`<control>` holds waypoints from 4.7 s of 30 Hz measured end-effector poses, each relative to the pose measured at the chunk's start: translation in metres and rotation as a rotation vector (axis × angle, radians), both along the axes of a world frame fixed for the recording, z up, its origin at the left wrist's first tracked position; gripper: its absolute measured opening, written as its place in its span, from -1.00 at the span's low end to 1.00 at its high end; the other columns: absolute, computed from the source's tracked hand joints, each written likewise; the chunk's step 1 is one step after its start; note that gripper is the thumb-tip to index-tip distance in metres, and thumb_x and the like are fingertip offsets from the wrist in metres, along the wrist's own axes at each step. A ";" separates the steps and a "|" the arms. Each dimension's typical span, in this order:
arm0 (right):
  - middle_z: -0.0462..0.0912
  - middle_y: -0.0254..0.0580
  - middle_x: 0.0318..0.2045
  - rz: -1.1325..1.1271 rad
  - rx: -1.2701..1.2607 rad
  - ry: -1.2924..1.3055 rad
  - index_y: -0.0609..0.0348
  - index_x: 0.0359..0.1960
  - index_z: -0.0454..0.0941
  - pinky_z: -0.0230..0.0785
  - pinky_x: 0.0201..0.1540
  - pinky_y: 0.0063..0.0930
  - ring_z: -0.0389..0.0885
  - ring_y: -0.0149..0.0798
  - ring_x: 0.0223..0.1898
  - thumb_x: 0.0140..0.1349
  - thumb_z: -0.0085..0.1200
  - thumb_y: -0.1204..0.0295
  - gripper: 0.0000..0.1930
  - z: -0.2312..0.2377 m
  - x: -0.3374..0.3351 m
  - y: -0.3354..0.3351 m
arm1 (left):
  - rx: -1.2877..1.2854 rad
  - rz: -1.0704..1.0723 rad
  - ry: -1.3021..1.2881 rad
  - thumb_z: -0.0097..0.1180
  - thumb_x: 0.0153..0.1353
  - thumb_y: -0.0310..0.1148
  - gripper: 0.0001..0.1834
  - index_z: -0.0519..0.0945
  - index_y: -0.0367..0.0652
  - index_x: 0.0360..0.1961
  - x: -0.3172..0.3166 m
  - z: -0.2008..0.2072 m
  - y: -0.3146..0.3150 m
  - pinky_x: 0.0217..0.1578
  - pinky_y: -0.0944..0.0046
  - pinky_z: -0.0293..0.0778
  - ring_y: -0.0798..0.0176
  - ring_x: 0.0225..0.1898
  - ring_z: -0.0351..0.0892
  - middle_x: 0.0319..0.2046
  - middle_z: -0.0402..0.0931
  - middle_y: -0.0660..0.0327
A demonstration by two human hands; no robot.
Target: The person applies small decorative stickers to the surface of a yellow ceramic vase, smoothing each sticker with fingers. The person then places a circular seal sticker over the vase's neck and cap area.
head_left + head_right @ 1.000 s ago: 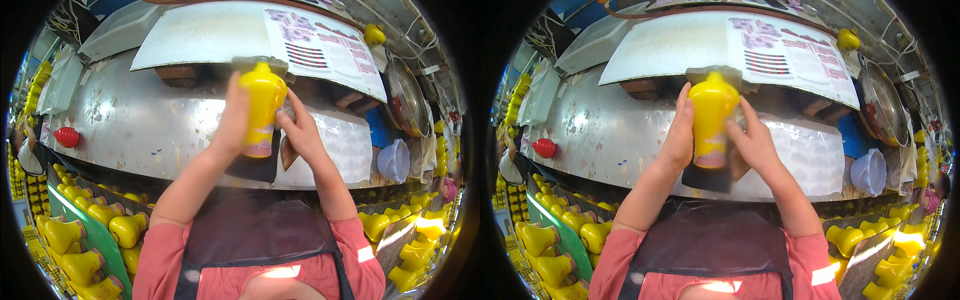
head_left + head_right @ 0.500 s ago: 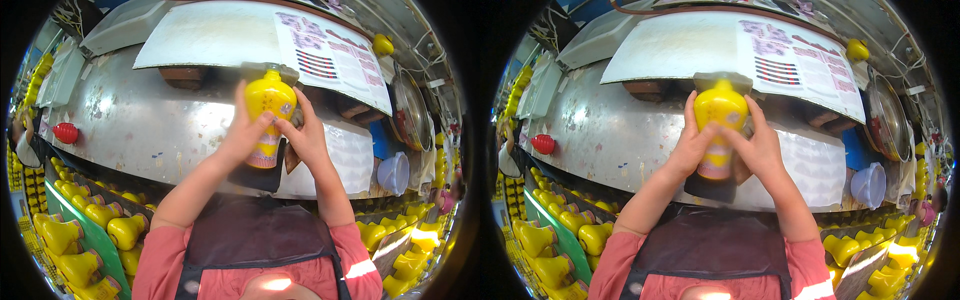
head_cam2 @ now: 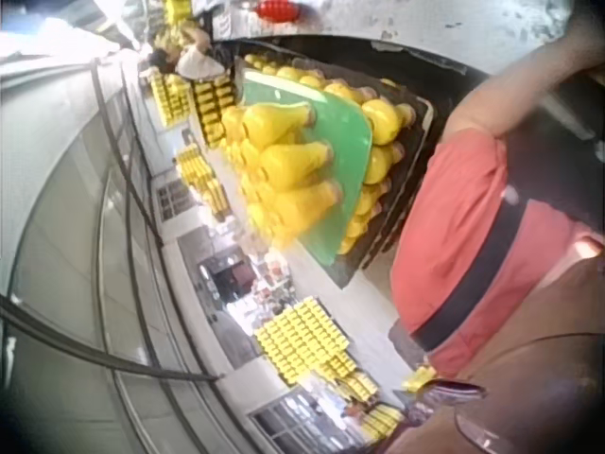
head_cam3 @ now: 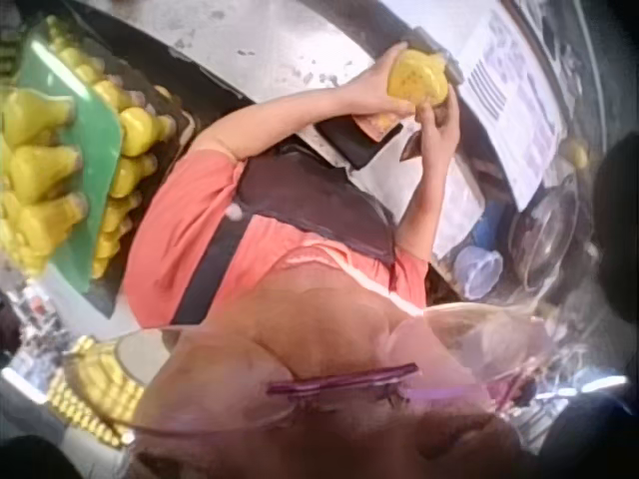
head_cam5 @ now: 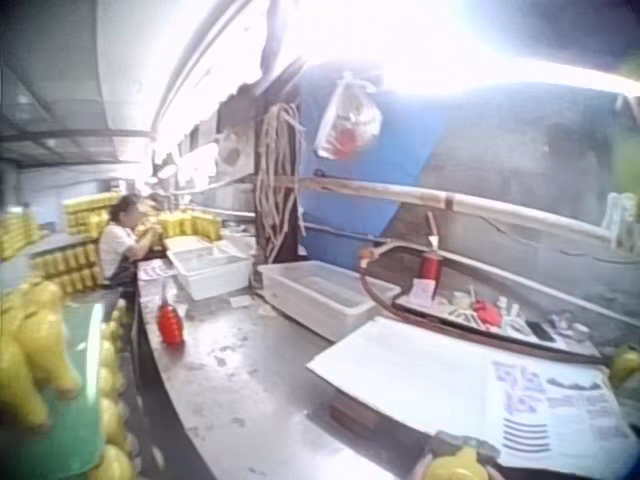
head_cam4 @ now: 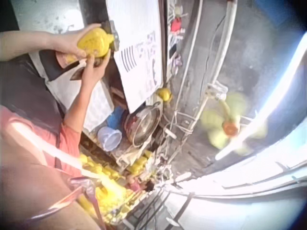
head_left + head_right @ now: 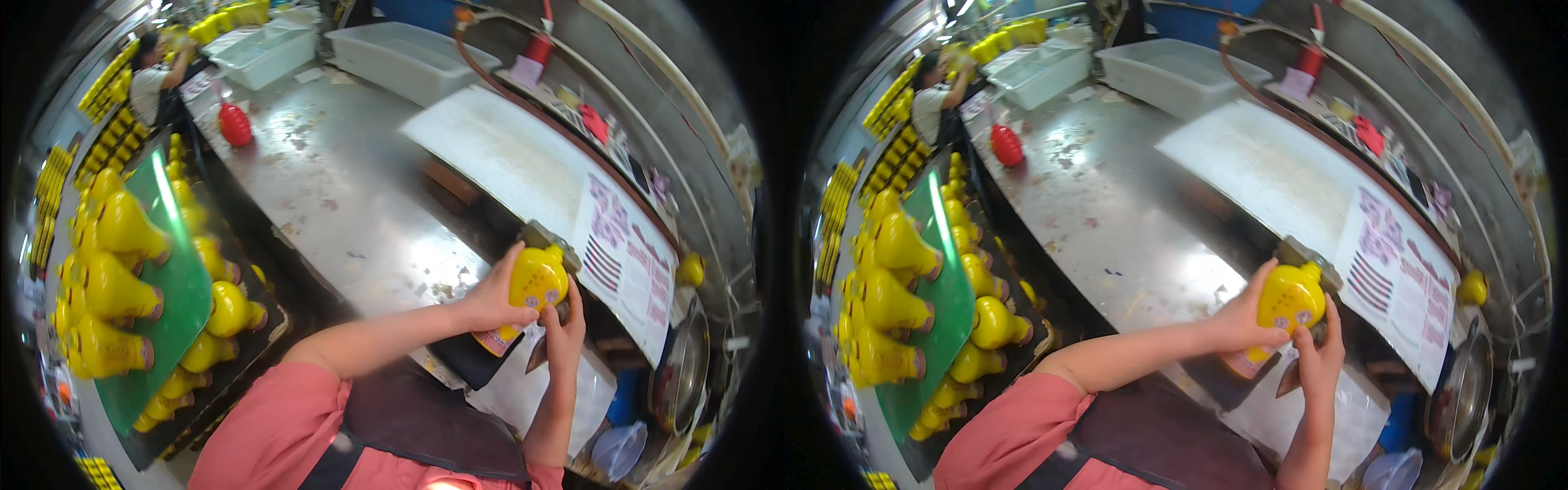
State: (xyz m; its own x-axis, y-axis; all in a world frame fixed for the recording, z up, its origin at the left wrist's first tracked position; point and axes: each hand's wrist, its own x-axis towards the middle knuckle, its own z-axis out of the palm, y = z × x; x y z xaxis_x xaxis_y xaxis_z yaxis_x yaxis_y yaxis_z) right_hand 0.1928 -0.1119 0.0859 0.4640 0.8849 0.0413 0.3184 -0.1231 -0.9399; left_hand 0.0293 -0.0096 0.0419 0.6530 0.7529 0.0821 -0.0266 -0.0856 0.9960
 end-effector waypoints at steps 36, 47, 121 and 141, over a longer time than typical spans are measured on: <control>0.72 0.11 -0.45 0.596 -0.023 -0.623 0.18 0.07 0.68 0.53 -0.28 -0.15 0.70 0.06 -0.45 0.20 0.31 0.34 -0.60 0.039 -0.178 0.011 | -0.059 0.462 0.197 0.13 0.33 -0.28 -0.54 0.54 -0.14 0.23 -0.214 -0.053 -0.102 -0.09 0.19 0.57 0.19 -0.18 0.72 -0.23 0.73 0.16; 0.74 0.08 -0.22 0.820 -0.250 -1.021 0.06 -0.11 0.59 0.57 -0.08 0.02 0.74 0.17 -0.16 0.32 0.19 0.14 -0.70 -0.037 -0.206 0.011 | -0.119 0.425 0.225 0.14 0.40 -0.29 -0.64 0.63 -0.16 0.16 -0.215 -0.084 -0.106 0.09 0.17 0.54 0.16 0.05 0.68 0.01 0.70 0.06; 0.72 0.11 -0.34 0.823 -0.102 -0.887 0.15 -0.17 0.48 0.56 -0.18 0.04 0.73 0.19 -0.23 0.20 0.27 0.21 -0.66 -0.049 -0.190 0.012 | -0.060 0.399 0.325 0.11 0.38 -0.36 -0.65 0.63 -0.22 0.14 -0.206 -0.075 -0.110 0.16 0.11 0.51 0.07 0.12 0.66 0.05 0.68 -0.02; 0.73 0.13 -0.28 0.788 -0.202 -0.853 0.11 0.08 0.53 0.57 -0.17 0.00 0.74 0.17 -0.21 0.10 0.32 0.28 -0.50 -0.050 -0.192 0.016 | -0.244 0.438 0.294 0.18 0.37 -0.37 -0.65 0.64 -0.21 0.14 -0.205 -0.060 -0.115 0.08 0.21 0.57 0.22 0.03 0.69 -0.01 0.71 0.09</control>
State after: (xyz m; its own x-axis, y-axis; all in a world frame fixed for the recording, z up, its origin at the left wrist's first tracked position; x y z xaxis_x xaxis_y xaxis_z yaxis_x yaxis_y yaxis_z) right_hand 0.0006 -0.0959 0.0356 -0.3239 0.9407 -0.1005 0.8893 0.2665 -0.3717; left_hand -0.1760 -0.1248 -0.0183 0.2450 0.9325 -0.2653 0.2406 0.2066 0.9484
